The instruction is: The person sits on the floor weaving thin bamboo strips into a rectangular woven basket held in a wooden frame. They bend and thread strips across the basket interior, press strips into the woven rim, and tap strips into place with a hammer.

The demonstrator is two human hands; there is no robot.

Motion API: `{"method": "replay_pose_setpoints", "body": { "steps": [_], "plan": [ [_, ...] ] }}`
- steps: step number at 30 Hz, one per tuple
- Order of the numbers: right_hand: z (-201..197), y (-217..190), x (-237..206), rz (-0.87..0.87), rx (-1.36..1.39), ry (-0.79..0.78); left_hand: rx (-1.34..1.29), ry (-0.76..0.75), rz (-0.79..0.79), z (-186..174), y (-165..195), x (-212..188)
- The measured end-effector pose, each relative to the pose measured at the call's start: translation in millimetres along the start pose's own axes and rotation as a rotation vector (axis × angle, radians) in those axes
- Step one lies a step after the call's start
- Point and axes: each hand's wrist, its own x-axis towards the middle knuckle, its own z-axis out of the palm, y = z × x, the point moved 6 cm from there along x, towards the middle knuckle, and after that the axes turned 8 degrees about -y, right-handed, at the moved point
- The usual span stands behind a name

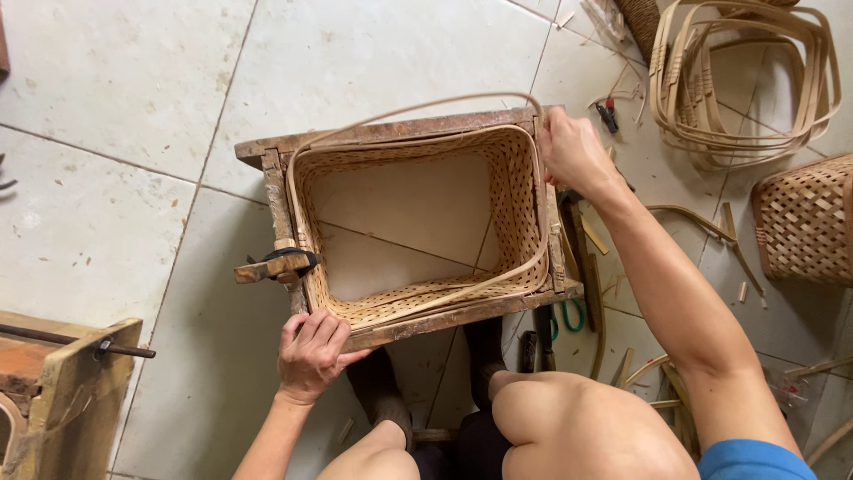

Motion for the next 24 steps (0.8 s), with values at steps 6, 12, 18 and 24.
{"method": "replay_pose_setpoints", "body": {
  "steps": [6,12,18,24],
  "plan": [
    [15.5,-5.2,14.4,0.015,0.007,0.017,-0.014,-0.002,0.015,0.3,1.8,-1.3],
    [38.2,12.4,30.1,-0.161,-0.216,0.118,-0.015,-0.004,0.006,-0.6,2.1,-1.1],
    [69.3,48.2,20.6,-0.032,-0.285,0.016,-0.015,0.002,0.005,-1.2,2.7,-2.3],
    [59.4,48.4,-4.2,-0.065,-0.554,-0.037,-0.022,0.009,0.000,-5.0,5.5,-2.8]
  ]
}}
